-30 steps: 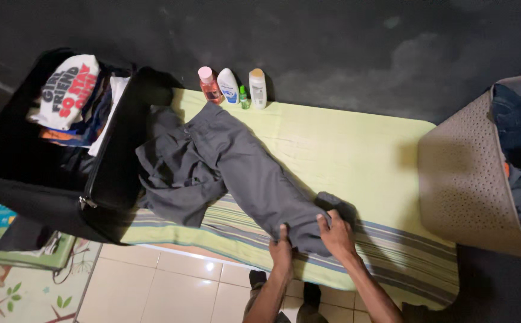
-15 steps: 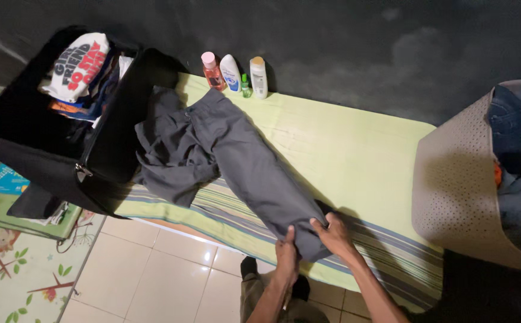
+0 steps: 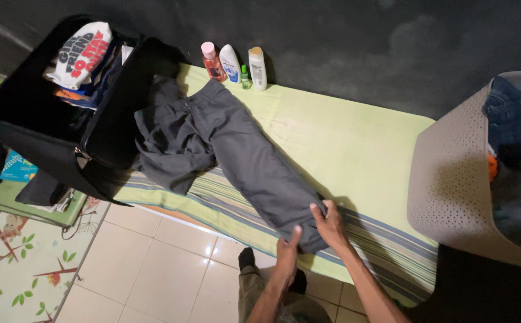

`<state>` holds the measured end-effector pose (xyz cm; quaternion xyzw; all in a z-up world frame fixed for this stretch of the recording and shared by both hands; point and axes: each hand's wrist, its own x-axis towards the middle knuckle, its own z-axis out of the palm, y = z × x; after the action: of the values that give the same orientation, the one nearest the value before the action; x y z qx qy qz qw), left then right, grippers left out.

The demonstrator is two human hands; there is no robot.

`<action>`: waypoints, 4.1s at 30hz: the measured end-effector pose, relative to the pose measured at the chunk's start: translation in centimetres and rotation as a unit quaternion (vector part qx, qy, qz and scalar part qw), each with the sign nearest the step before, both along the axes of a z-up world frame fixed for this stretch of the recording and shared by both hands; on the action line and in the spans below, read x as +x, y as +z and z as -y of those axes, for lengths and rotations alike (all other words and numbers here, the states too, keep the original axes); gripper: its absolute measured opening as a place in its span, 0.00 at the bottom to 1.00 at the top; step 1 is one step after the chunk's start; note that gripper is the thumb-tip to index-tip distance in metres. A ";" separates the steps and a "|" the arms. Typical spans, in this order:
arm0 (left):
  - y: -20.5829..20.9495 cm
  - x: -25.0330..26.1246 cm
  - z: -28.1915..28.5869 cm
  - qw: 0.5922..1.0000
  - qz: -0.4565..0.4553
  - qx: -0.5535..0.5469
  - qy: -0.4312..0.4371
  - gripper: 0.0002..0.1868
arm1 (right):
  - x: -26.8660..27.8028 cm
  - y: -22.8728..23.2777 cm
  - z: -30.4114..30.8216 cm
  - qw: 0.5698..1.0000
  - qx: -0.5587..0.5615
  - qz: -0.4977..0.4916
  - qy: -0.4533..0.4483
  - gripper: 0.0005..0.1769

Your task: The person folds a pair of gray trousers on a bed, smoothing the fabric and folding them into a compact rectangle before placing them into an open suitcase. The person then picks up a black garment from a laundry basket and begins to fold it.

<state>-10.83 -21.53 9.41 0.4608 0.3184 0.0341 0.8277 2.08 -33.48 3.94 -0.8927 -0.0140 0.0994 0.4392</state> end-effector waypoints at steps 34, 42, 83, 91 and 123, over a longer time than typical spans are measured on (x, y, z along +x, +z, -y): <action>-5.7 -3.1 9.7 0.940 -0.058 -0.326 0.081 0.27 | -3.4 -0.7 13.9 0.912 -0.099 -0.374 0.139 0.57; -8.0 -4.6 11.3 0.994 -0.074 -0.069 0.026 0.20 | -4.4 2.4 15.0 0.920 0.010 -0.389 0.049 0.61; -7.3 1.5 -7.8 0.599 -0.029 0.755 -0.265 0.34 | -4.8 -1.1 -3.3 0.908 -0.240 0.179 0.294 0.35; -8.0 4.4 -15.5 0.609 0.020 0.743 -0.277 0.33 | -1.7 -2.1 -10.7 0.900 -0.262 0.196 0.287 0.35; -10.0 28.3 -45.1 0.539 -0.013 0.824 -0.176 0.30 | 13.5 -3.2 -34.0 0.918 -0.291 0.191 0.189 0.38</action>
<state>17.51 23.58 -0.64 0.9865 0.0728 0.1296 0.0680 15.54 0.55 0.78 -0.9639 -0.2365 0.0080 0.1218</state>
